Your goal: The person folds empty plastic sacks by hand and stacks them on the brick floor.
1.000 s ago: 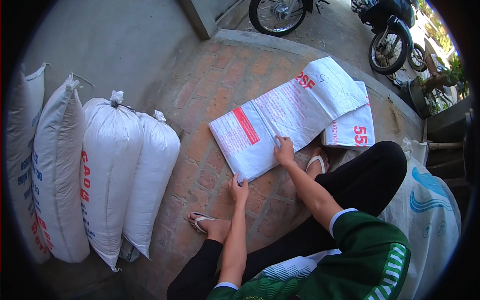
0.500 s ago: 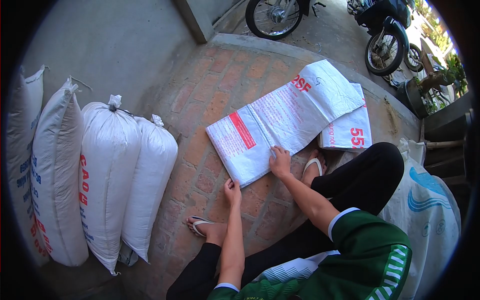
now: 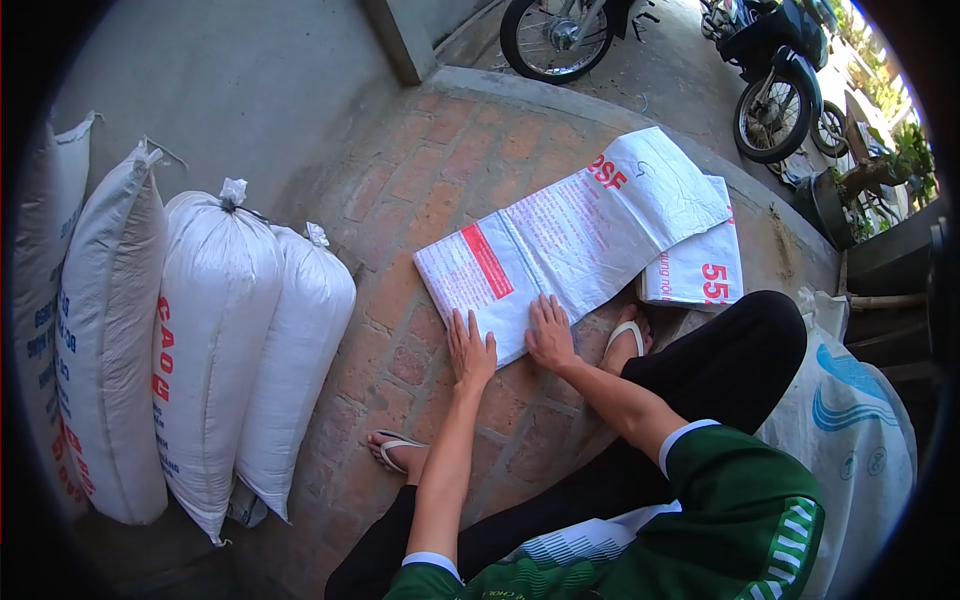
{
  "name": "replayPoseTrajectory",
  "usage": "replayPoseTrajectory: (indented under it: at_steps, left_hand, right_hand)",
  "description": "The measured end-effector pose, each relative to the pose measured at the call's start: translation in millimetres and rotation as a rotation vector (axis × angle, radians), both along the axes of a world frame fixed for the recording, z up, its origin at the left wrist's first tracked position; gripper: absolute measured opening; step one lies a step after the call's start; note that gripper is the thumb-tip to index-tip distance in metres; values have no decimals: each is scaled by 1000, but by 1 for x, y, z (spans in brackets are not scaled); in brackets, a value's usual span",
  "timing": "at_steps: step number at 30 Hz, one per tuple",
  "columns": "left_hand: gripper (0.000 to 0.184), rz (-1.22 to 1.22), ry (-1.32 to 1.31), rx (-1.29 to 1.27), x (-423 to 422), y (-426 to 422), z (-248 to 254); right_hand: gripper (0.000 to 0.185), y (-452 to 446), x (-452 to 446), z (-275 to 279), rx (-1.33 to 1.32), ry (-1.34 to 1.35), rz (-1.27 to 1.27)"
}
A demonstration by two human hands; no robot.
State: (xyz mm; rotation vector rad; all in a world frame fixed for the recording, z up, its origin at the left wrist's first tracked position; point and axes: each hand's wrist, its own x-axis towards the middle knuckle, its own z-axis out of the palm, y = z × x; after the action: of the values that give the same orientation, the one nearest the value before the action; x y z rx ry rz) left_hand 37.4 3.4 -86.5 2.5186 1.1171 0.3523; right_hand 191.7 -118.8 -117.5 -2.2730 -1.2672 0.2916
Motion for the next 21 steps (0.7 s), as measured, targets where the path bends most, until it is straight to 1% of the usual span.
replayPoseTrajectory:
  at_steps: [2,5,6,9,10,16,18,21]
  left_hand:
    - [68,-23,33,48,6,15,-3]
    - [67,32,99,47,12,41,-8]
    - [67,45,136,50,12,49,-11]
    - [67,39,192,20,13,70,-19]
    - [67,46,210,24,15,77,-22]
    - [68,76,339,18,20,111,-19]
    - [70,91,409,-4,28,125,-18]
    - [72,126,428,-22,38,145,-18]
  right_hand:
    - [69,11,7,-8,6,-19,71]
    - [73,31,20,-3,-14,-109,106]
    - [79,33,26,-7,-112,-60,134]
    - [85,29,41,-13,-244,24,230]
    - [93,29,47,-15,-282,56,278]
    - [109,32,50,-9,-413,102,326]
    - [112,34,51,-7,-435,117,324]
    - [113,35,52,-7,-447,129,320]
